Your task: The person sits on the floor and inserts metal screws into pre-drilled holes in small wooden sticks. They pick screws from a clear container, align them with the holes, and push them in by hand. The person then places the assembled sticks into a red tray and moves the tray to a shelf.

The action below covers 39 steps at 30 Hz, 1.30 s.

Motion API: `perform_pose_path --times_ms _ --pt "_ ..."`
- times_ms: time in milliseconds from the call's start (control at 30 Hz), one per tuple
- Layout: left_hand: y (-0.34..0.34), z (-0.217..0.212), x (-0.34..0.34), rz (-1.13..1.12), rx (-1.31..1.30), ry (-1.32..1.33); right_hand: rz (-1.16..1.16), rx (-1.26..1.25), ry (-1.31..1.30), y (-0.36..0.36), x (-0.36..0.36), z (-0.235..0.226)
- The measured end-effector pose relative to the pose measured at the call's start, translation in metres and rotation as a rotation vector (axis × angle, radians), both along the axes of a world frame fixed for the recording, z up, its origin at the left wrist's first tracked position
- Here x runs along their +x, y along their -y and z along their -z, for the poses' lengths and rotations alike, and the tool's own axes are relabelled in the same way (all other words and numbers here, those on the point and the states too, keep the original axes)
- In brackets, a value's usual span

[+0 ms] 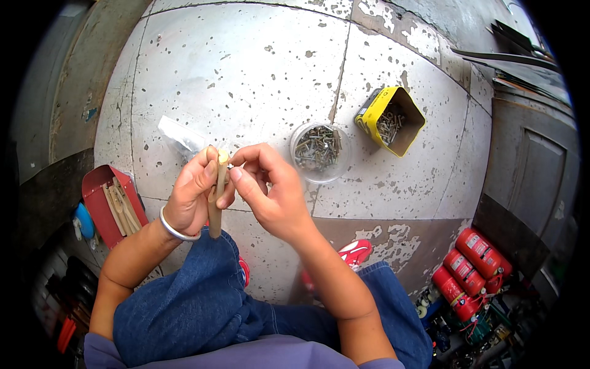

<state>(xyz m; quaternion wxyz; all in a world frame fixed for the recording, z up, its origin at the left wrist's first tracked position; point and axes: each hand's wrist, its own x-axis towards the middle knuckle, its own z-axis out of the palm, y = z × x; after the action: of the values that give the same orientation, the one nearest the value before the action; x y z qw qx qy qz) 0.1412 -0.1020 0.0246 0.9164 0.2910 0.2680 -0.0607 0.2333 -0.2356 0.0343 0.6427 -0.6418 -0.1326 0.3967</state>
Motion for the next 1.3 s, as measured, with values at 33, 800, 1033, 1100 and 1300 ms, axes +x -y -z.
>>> perform_pose_path --times_ms 33,800,1033,1100,1300 --pt "0.000 0.000 0.000 0.003 -0.002 0.002 -0.047 0.095 -0.058 0.000 0.003 0.000" --pt "-0.002 0.008 -0.001 -0.162 -0.043 -0.146 0.317 0.024 -0.476 0.009 0.008 0.026" --pt "-0.005 0.006 -0.003 -0.151 -0.126 -0.112 0.196 0.033 -0.494 0.006 0.006 0.017" --pt "-0.002 0.000 0.002 -0.119 -0.015 -0.086 0.201 0.015 -0.478 0.004 0.006 0.015" --pt "-0.006 0.002 -0.001 -0.070 -0.155 -0.009 0.197 -0.052 -0.286 0.000 0.002 0.011"
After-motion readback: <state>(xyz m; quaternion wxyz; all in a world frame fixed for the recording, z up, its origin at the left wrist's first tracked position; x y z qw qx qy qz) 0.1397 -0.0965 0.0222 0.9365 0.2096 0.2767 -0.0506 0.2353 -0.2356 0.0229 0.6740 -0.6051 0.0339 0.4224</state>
